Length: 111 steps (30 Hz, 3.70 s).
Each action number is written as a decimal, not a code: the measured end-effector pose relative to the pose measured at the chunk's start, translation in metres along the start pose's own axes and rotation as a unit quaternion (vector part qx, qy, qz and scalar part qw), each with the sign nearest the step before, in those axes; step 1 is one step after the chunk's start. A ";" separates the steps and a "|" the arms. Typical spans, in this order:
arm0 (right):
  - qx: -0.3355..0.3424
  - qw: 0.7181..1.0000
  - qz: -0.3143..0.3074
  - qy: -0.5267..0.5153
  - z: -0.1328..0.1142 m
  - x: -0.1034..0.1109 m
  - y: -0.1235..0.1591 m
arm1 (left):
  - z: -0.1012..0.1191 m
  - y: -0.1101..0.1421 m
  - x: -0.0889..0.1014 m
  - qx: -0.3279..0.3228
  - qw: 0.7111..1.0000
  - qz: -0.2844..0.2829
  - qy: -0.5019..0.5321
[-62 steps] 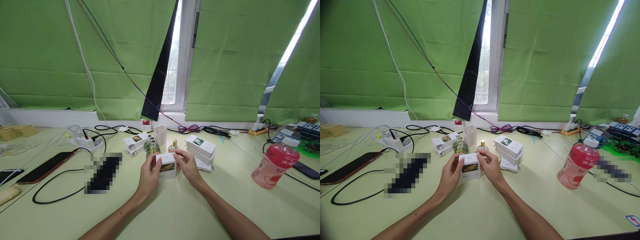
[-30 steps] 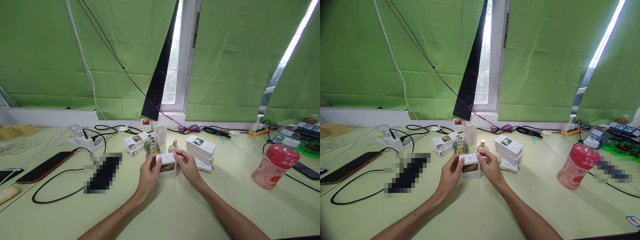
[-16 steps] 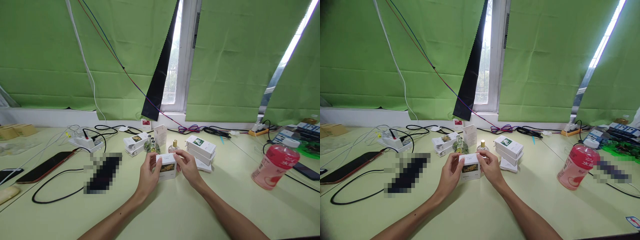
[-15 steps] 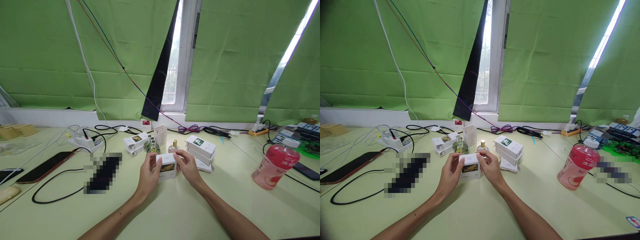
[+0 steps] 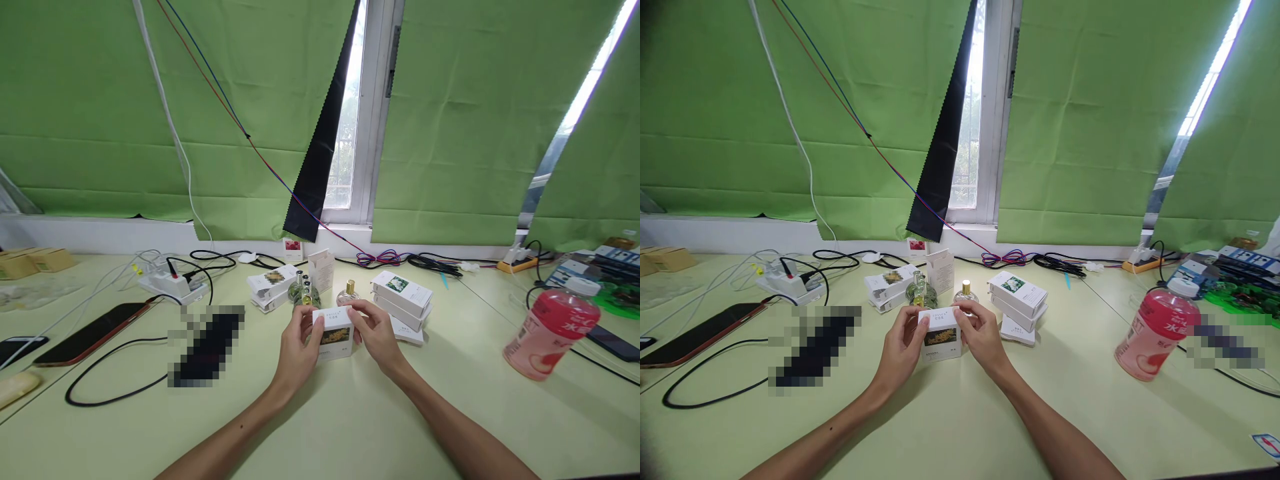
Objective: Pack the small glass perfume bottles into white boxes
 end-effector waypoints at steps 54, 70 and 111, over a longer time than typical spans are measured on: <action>-0.002 1.000 0.015 0.023 -0.003 -0.001 0.001 | 0.003 0.001 0.001 -0.041 0.997 -0.008 -0.072; 0.000 1.000 0.010 0.014 0.002 -0.001 0.000 | 0.004 0.000 0.002 -0.060 0.992 -0.007 -0.110; 0.042 0.996 0.023 0.073 0.012 0.001 0.001 | -0.001 0.001 0.002 -0.125 0.975 -0.030 -0.182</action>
Point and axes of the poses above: each hand's wrist, its own y-axis away from the middle knuckle, its own x-axis out of the back of the hand, z = x × y, the point moved 1 cm from there along -y, towards the middle knuckle, and after that the axes turned 10 degrees about -x, right-handed, at the moved point
